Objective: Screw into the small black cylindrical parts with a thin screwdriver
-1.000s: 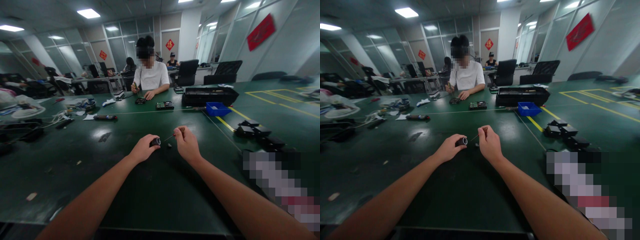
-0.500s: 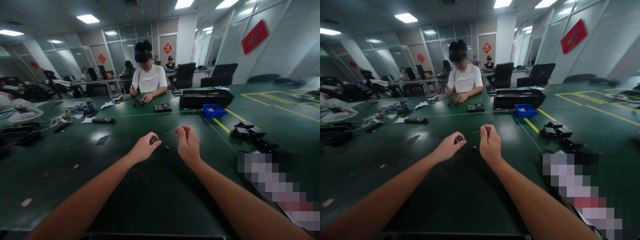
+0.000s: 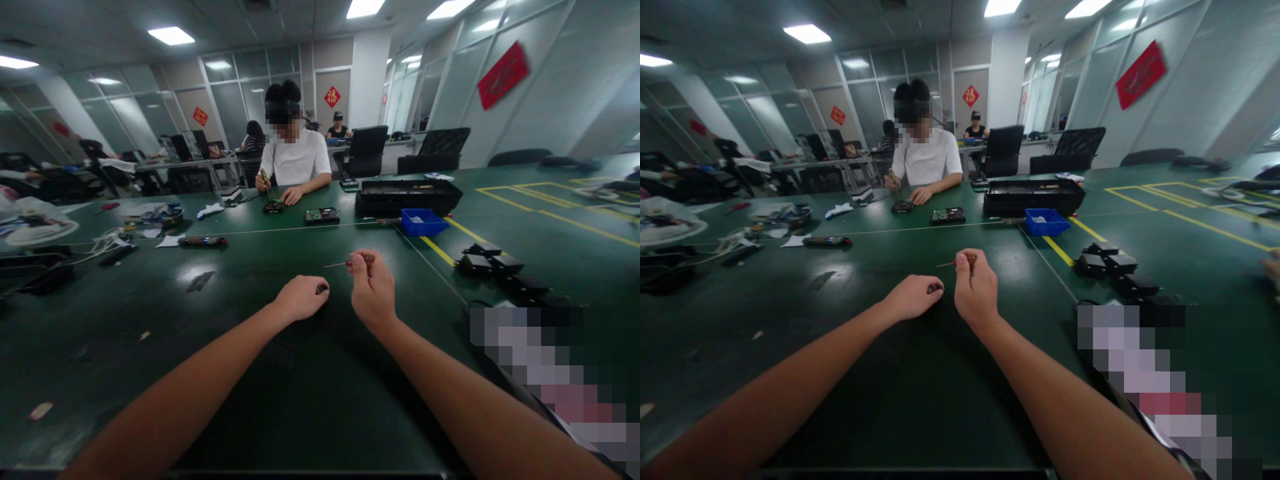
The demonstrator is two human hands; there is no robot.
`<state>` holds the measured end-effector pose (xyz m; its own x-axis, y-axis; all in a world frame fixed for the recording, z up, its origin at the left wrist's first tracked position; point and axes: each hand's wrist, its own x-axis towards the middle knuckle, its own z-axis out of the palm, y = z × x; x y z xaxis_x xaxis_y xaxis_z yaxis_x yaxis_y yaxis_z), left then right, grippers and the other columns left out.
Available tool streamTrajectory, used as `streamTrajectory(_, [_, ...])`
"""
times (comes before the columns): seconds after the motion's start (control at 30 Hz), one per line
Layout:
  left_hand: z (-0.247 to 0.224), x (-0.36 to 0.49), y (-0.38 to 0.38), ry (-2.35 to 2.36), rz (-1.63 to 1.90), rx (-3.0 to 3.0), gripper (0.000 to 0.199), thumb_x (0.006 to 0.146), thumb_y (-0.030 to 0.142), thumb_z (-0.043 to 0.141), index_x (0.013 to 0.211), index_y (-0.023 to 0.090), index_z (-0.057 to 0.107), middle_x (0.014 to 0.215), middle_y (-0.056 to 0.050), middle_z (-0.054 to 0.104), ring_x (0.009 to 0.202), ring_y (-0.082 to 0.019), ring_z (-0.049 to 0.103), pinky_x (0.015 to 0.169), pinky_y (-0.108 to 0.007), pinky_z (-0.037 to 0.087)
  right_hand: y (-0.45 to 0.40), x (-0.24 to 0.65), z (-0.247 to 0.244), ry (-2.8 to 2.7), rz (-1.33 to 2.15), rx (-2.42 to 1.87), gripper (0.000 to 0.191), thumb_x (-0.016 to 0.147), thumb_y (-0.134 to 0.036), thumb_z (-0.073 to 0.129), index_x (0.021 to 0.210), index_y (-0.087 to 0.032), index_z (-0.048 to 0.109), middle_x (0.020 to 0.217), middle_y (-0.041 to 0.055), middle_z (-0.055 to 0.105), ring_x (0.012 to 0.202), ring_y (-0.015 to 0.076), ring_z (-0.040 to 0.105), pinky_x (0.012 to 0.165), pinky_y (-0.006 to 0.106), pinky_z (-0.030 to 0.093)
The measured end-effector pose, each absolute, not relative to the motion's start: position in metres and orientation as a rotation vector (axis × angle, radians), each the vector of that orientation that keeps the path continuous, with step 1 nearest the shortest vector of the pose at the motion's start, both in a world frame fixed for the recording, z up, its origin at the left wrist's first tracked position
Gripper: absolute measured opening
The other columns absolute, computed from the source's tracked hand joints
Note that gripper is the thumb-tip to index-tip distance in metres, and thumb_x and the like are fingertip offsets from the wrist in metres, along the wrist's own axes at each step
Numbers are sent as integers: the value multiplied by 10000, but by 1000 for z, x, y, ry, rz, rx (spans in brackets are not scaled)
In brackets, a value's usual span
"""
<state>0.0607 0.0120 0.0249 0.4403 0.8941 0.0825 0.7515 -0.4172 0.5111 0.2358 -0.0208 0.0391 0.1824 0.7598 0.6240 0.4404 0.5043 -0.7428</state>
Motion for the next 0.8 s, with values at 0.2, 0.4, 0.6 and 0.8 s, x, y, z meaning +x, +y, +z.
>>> streamTrajectory(0.2, [33,4,22,1242,822,1252,264,884,332,615,1081,179,701,941,-78,675,585,-107,546,442,-202,318,-19,236,37,-1452,328,-1089,235,1031,-412,446,1027,-222,584,864,48,674,784,202,640,709,338,474])
streamTrajectory(0.4, [44,-91,18,1235,1195,742,160,886,291,652,926,141,615,798,-29,554,542,-97,479,415,-190,291,-17,236,35,-1462,341,-1108,250,1031,-422,444,1013,-221,591,844,40,675,765,200,639,687,335,463])
streamTrajectory(0.6, [53,-196,-3,1351,1509,546,172,934,136,404,946,130,575,763,-43,538,606,-144,498,509,-240,425,-18,236,36,-1489,343,-1127,248,1029,-409,440,1011,-215,593,848,44,672,764,201,637,695,341,463])
streamTrajectory(0.8, [50,-303,-29,1575,1851,439,209,847,57,355,854,101,560,730,-50,514,614,-152,484,507,-229,459,-16,235,33,-1483,337,-1152,254,1030,-419,442,1013,-220,599,857,44,681,763,201,641,687,336,464])
